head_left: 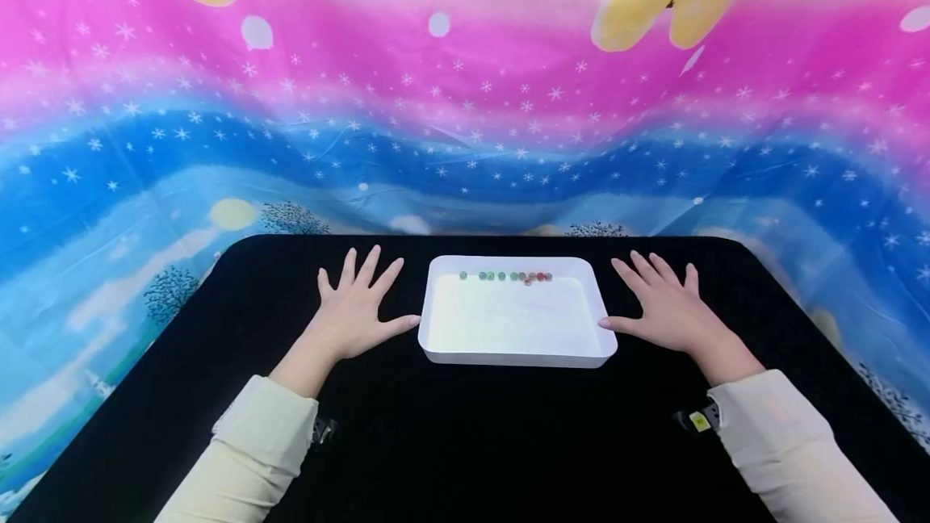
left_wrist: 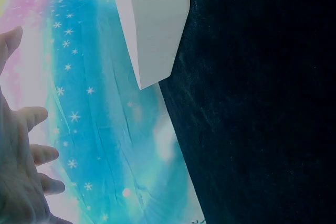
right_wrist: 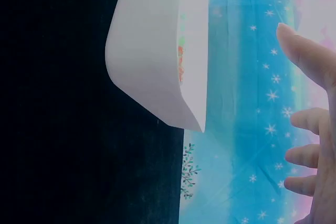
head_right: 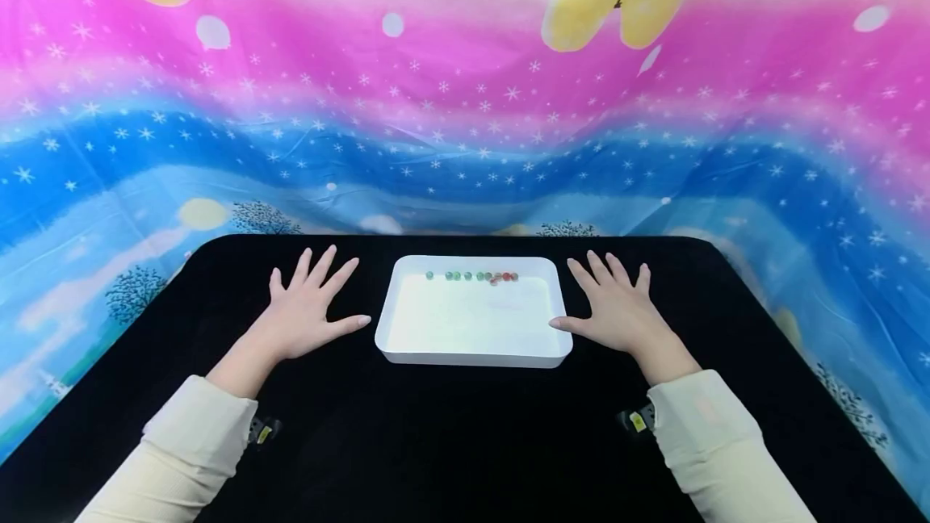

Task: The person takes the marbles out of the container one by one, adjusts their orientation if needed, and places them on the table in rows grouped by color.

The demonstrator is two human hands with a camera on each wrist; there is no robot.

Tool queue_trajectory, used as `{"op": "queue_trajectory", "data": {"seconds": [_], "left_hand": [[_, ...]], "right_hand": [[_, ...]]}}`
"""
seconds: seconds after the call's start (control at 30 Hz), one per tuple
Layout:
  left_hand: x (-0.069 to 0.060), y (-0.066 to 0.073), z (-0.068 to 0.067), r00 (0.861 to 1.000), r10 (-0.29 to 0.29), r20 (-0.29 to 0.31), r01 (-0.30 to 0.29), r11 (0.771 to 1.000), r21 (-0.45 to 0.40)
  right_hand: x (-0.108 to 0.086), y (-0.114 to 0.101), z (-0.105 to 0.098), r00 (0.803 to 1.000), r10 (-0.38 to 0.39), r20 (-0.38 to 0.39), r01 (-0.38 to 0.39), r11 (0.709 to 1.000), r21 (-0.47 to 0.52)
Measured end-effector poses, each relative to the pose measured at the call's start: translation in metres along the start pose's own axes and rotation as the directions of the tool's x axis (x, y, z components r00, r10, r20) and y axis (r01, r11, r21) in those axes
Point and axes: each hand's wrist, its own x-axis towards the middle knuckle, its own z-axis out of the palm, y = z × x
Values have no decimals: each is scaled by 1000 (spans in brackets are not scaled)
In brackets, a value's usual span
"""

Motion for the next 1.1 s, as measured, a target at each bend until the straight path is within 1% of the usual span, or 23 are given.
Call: {"op": "queue_trajectory", "data": {"seconds": [0.23,0.47,0.8,1.1], "left_hand": [[2,3,1,1000,19,5,-19,1000,9],[4,7,3,1000,29,12,-29,1000,7],[5,10,10,999,50,21,-50,999,0],[8,14,17,997,78,3,-78,997,-4]], "right_hand": [[2,-1,2,1000,-3,7,3,1000,-2],[4,-2,3,1000,-3,18,2,1000,23],[18,-6,6,999,-11,38,10,1000,25],[26,-9,15,998,-10,57,7,998,55]]}}
